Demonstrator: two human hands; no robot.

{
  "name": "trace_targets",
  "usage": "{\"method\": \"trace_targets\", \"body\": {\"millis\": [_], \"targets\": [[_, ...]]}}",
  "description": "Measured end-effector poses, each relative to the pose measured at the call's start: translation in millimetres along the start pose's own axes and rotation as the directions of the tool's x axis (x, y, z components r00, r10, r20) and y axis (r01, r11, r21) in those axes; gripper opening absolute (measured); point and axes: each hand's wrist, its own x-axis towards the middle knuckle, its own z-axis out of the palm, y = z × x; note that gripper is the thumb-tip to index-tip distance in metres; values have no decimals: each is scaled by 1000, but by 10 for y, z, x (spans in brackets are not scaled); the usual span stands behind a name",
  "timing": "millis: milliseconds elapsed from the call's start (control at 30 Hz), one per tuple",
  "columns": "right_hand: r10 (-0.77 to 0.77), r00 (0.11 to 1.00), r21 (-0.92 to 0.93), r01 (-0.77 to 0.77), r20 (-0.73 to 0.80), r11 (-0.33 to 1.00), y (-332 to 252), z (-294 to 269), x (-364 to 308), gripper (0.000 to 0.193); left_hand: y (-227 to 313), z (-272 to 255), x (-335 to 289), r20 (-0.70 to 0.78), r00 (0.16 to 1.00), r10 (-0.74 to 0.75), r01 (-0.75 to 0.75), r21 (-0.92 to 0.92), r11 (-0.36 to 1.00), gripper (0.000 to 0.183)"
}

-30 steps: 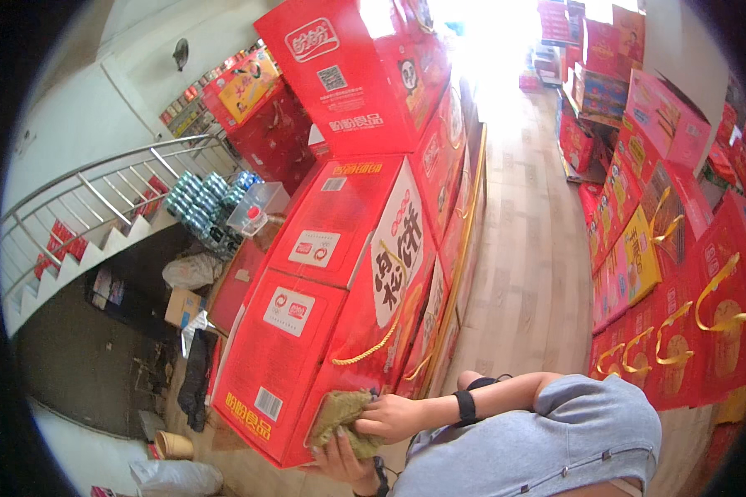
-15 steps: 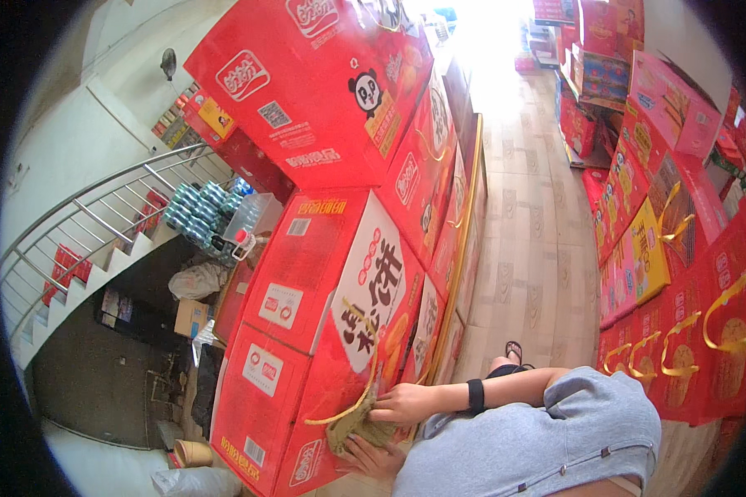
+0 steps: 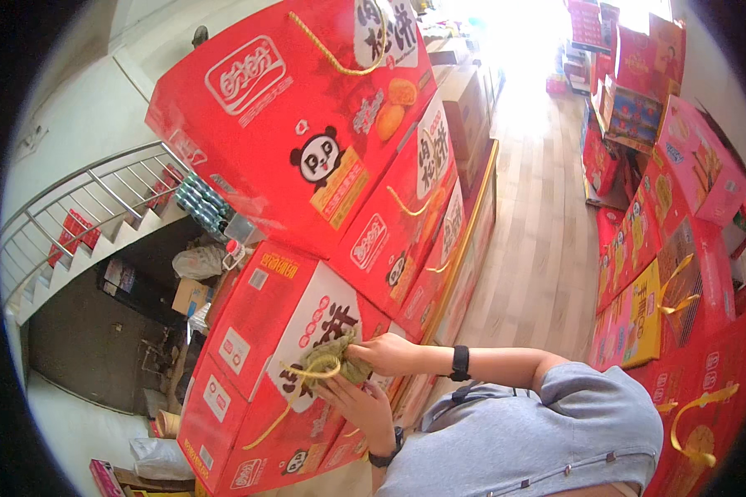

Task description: Cleaning the surfaces of various cardboard and plastic boxes using a cloth.

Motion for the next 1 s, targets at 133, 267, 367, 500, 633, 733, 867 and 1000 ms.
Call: {"method": "trace_targets", "body": {"millis": [133,267,367,500,633,733,867,1000], "targets": [[175,975,30,-180,134,983,282,-18,-173,55,215,261,39,89,996,25,-23,-26,999,76],[154,983,-18,-153,95,988,448,16,-279,56,340,471,32,54,997,60,-61,18,998,80],[132,985,-65,-125,112,990,472,-184,-245,53,461,497,103,20,998,54,-53,-45,998,76],[75,997,-44,-74,21,996,502,-539,-259,50,722,489,308,-71,997,41,-51,-136,989,73],[85,989,-21,-88,-121,996,651,-784,-290,51,945,588,544,-68,996,54,-67,-218,974,74],[85,978,-12,-89,-192,996,766,-975,-322,57,1158,662,764,-122,991,64,-94,-261,961,80],[9,996,-79,-16,-90,997,944,-1116,-313,63,1371,780,836,-163,984,-66,5,-348,937,100],[-100,995,-73,99,-3,992,1031,-1215,-229,60,1515,786,908,-240,956,-168,44,-450,892,103]]}}
